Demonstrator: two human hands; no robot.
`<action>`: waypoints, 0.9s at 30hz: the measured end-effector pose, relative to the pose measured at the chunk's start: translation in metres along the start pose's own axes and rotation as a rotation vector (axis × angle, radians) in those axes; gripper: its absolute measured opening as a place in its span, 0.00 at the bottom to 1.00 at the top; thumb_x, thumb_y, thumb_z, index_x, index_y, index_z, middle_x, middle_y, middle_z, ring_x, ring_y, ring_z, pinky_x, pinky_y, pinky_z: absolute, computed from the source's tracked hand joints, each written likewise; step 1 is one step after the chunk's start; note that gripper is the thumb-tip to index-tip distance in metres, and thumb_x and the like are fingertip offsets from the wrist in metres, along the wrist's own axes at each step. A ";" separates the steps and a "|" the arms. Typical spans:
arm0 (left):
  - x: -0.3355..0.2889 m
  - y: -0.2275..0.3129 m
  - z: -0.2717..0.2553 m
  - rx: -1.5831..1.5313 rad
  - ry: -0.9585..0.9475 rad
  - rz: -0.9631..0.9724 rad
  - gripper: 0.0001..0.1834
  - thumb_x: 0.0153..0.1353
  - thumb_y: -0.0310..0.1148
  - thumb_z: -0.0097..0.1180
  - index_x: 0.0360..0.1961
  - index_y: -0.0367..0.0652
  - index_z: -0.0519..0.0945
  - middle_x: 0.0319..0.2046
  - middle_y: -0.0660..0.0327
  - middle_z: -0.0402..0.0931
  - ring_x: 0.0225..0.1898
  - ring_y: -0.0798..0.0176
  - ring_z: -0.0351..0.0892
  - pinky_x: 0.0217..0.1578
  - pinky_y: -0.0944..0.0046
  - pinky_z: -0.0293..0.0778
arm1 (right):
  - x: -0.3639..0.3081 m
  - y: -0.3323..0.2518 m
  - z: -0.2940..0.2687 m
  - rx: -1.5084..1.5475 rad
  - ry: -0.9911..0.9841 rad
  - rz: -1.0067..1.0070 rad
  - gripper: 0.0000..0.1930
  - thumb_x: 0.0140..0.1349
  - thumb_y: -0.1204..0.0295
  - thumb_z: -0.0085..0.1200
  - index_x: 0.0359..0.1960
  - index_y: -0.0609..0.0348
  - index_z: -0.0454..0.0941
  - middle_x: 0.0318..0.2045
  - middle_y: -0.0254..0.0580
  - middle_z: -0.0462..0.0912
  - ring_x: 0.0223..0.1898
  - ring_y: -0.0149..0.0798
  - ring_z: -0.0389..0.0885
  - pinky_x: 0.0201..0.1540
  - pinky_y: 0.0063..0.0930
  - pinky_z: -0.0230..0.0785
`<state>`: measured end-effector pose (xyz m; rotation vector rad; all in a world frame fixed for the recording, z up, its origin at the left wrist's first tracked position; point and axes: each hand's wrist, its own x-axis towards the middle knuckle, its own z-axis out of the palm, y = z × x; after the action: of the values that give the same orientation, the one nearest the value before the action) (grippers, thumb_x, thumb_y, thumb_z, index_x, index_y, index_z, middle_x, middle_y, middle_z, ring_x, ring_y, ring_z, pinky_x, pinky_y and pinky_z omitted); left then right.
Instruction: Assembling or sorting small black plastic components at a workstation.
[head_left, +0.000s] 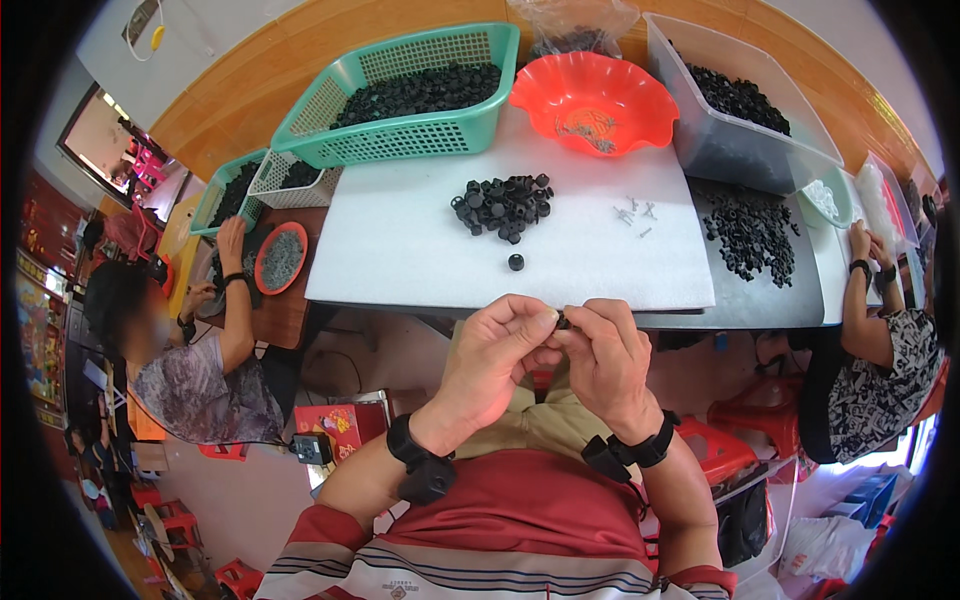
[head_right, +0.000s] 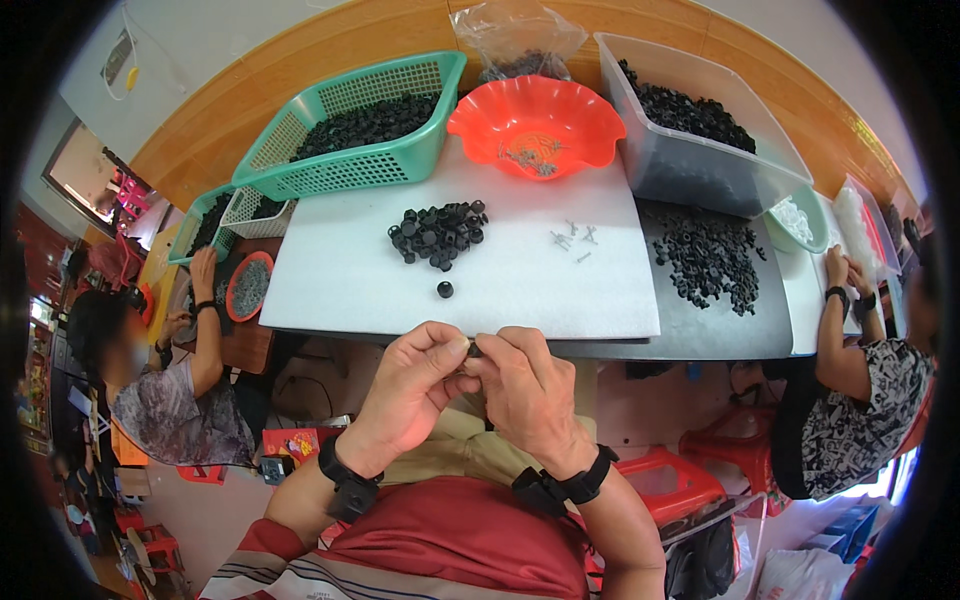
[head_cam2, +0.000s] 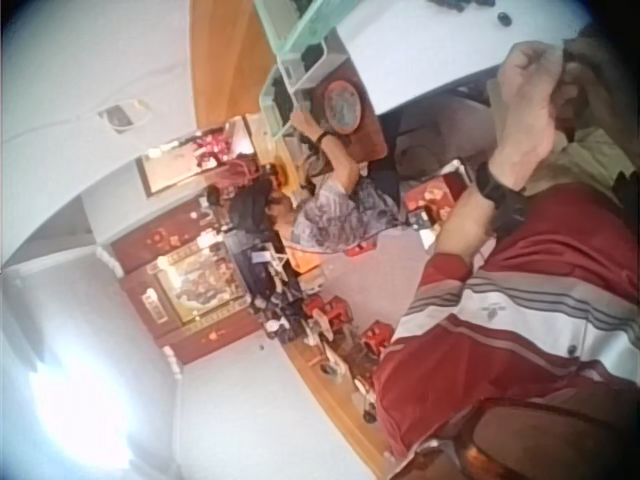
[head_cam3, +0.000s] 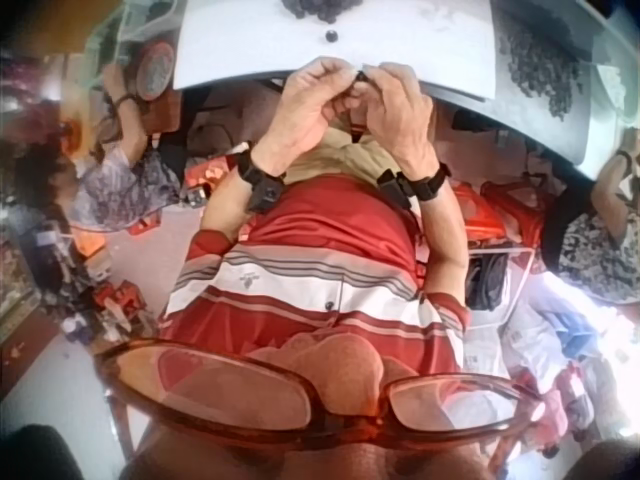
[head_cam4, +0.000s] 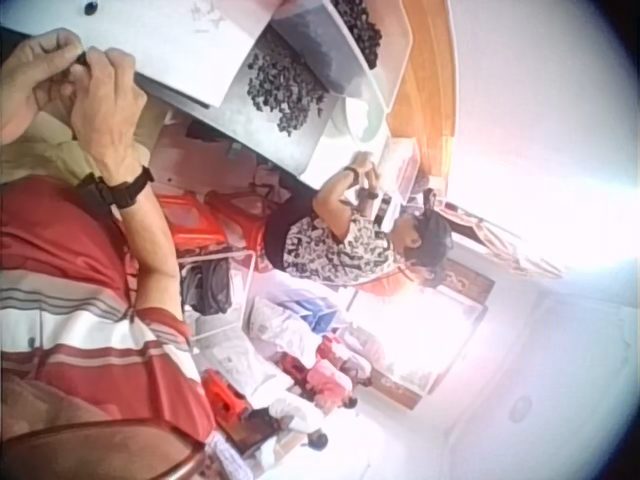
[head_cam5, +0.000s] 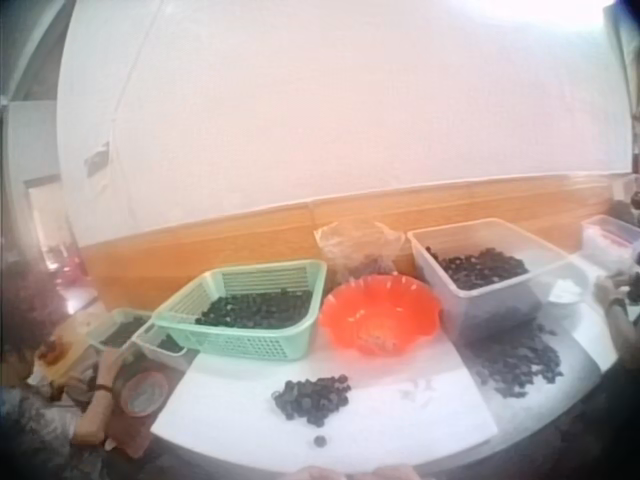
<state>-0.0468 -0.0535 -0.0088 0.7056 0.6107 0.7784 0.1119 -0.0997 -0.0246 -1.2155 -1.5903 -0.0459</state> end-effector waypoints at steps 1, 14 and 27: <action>0.000 0.001 0.001 0.053 0.002 0.004 0.09 0.70 0.32 0.60 0.47 0.40 0.79 0.39 0.63 0.84 0.39 0.71 0.83 0.42 0.70 0.82 | -0.001 0.001 0.000 -0.005 -0.001 -0.007 0.13 0.57 0.77 0.67 0.44 0.59 0.80 0.38 0.43 0.80 0.25 0.42 0.82 0.25 0.33 0.76; 0.037 0.028 -0.019 1.575 0.343 0.924 0.13 0.57 0.28 0.68 0.44 0.38 0.85 0.41 0.53 0.84 0.43 0.49 0.82 0.43 0.56 0.78 | -0.006 0.011 -0.013 0.052 0.049 0.109 0.11 0.64 0.73 0.64 0.45 0.61 0.77 0.38 0.46 0.80 0.26 0.39 0.81 0.26 0.29 0.75; 0.043 0.036 -0.014 1.583 0.218 0.726 0.08 0.57 0.28 0.66 0.38 0.40 0.85 0.39 0.57 0.84 0.42 0.50 0.82 0.45 0.55 0.76 | -0.012 0.011 -0.015 0.200 0.046 0.262 0.10 0.65 0.76 0.63 0.45 0.64 0.77 0.37 0.45 0.79 0.28 0.34 0.78 0.31 0.25 0.73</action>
<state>-0.0472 0.0032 -0.0003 2.4059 1.1779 0.9404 0.1288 -0.1113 -0.0331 -1.2456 -1.3498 0.2462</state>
